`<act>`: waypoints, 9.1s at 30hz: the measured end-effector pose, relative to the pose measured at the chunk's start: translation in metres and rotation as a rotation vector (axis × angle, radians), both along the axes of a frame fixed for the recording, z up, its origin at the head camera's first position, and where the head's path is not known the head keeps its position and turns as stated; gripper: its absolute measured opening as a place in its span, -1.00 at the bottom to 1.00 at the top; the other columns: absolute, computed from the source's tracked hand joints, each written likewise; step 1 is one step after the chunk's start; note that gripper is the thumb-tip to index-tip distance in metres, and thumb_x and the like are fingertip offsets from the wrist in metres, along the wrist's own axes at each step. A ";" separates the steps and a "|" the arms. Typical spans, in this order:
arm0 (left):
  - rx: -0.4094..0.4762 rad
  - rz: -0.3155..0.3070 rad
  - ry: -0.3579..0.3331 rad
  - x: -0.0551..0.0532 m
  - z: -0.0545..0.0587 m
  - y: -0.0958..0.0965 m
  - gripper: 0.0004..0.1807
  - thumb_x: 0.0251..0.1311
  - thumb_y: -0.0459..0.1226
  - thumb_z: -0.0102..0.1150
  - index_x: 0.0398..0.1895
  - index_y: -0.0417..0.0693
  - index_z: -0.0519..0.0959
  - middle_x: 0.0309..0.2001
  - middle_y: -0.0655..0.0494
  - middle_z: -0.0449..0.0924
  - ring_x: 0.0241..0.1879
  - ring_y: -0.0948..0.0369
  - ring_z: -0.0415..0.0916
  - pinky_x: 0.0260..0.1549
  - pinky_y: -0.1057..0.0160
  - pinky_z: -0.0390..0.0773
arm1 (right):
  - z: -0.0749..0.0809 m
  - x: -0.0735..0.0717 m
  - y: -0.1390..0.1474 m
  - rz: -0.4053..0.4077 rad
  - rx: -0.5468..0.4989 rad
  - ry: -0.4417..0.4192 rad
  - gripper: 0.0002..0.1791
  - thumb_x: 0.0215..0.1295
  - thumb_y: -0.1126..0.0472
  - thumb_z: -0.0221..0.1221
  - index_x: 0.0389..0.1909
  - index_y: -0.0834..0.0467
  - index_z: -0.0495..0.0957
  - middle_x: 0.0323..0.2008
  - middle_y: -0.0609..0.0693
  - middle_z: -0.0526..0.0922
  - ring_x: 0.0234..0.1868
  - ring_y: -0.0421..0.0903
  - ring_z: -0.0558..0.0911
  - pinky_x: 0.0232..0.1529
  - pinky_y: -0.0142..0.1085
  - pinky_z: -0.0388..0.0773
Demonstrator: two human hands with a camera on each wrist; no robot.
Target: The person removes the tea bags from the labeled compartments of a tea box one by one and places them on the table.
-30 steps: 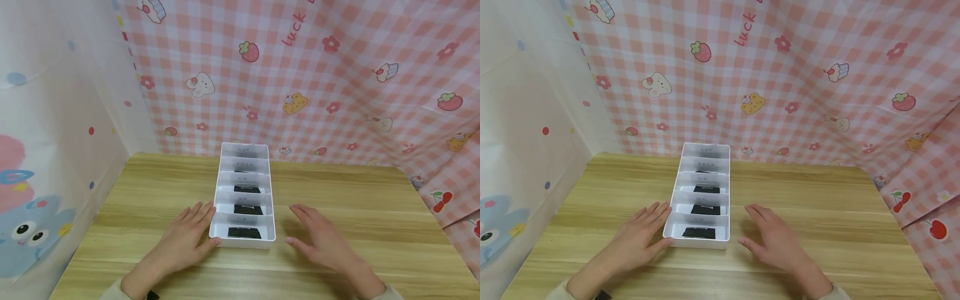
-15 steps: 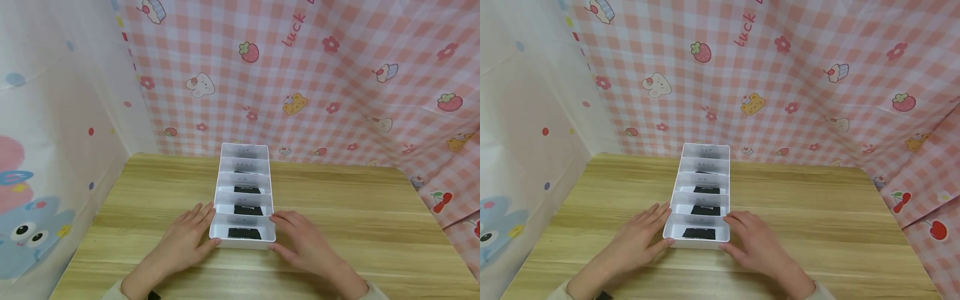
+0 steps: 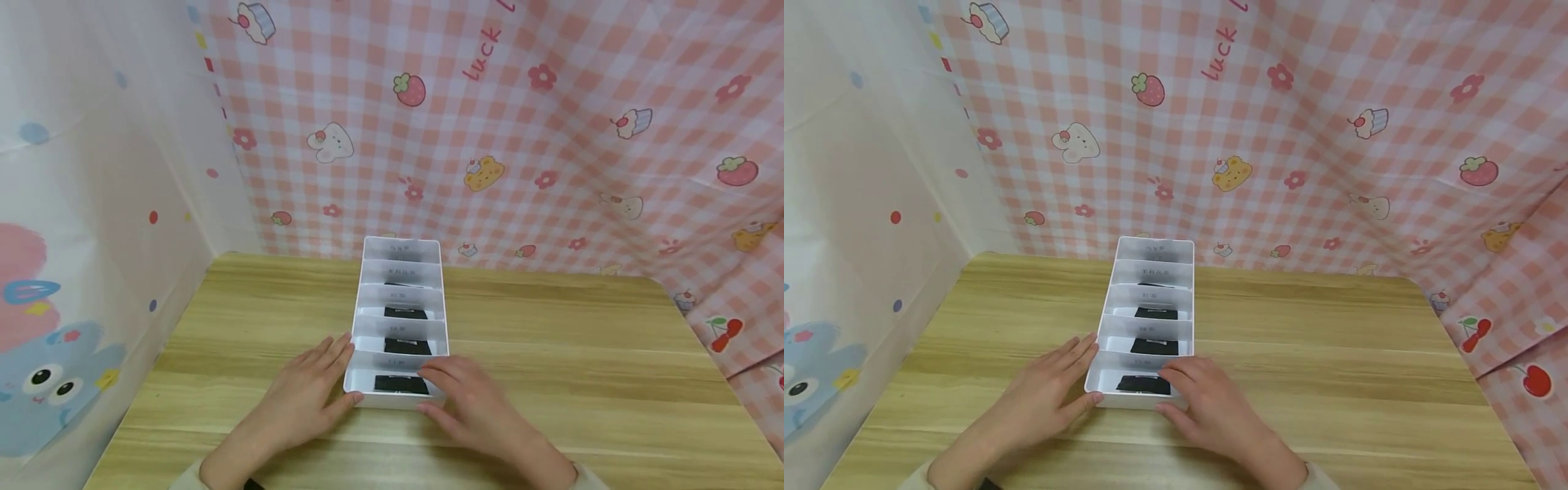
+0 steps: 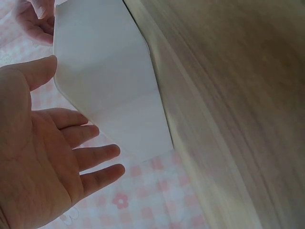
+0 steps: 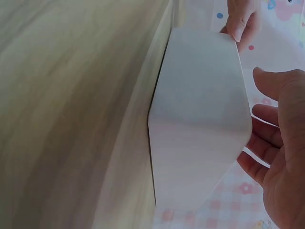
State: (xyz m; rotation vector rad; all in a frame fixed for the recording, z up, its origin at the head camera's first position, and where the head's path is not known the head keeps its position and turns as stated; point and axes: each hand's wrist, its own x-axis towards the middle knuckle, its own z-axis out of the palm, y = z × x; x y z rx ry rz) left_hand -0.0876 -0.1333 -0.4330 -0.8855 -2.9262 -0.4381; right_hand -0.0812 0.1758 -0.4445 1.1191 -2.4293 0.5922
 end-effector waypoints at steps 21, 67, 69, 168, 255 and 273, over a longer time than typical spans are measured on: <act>0.019 0.002 0.012 0.001 0.000 0.000 -0.17 0.42 0.14 0.21 0.52 -0.26 0.38 0.57 -0.11 0.27 0.47 -0.18 0.32 0.38 -0.21 0.39 | -0.010 -0.004 -0.017 0.062 -0.011 0.024 -0.83 0.55 0.12 0.20 -0.13 0.10 0.71 -0.11 -0.13 0.67 0.01 -0.07 0.62 0.09 -0.14 0.56; 0.027 0.031 -0.017 0.002 0.000 0.001 -0.17 0.41 0.13 0.24 0.52 -0.26 0.38 0.57 -0.10 0.26 0.45 -0.20 0.35 0.31 -0.26 0.45 | 0.001 -0.011 -0.012 0.127 -0.146 0.062 -0.82 0.57 0.17 0.19 -0.21 0.12 0.72 -0.23 -0.14 0.73 -0.14 -0.13 0.69 0.01 -0.27 0.61; 0.029 0.033 -0.024 0.002 0.001 0.001 -0.17 0.42 0.13 0.22 0.52 -0.26 0.37 0.57 -0.10 0.25 0.46 -0.21 0.34 0.32 -0.27 0.43 | 0.003 -0.012 -0.012 0.128 -0.158 0.061 -0.83 0.57 0.17 0.19 -0.20 0.13 0.72 -0.23 -0.13 0.74 -0.14 -0.13 0.69 0.00 -0.26 0.61; 0.027 0.021 -0.011 0.002 -0.003 0.001 -0.16 0.44 0.15 0.19 0.54 -0.26 0.35 0.58 -0.11 0.24 0.47 -0.21 0.32 0.31 -0.28 0.44 | 0.003 -0.157 0.101 -0.420 -0.293 -0.438 -0.84 0.61 0.34 0.08 -0.13 0.33 0.60 -0.36 0.14 0.54 -0.37 -0.02 0.44 -0.35 -0.29 0.37; 0.029 0.023 -0.016 0.003 -0.002 0.000 -0.17 0.45 0.14 0.19 0.54 -0.26 0.35 0.58 -0.09 0.23 0.48 -0.18 0.31 0.34 -0.24 0.42 | 0.021 -0.126 0.105 -0.400 -0.208 -0.450 -0.68 0.63 0.21 0.11 0.16 0.37 0.58 0.00 0.27 0.67 -0.07 0.17 0.66 -0.13 0.04 0.65; 0.030 0.021 -0.033 0.002 -0.002 0.000 -0.17 0.46 0.14 0.17 0.55 -0.25 0.33 0.59 -0.08 0.22 0.49 -0.17 0.30 0.35 -0.25 0.41 | 0.036 -0.095 0.080 -0.298 -0.256 -0.352 -0.74 0.48 0.37 0.24 0.12 0.33 0.61 0.00 0.21 0.68 -0.16 0.01 0.66 -0.24 -0.25 0.67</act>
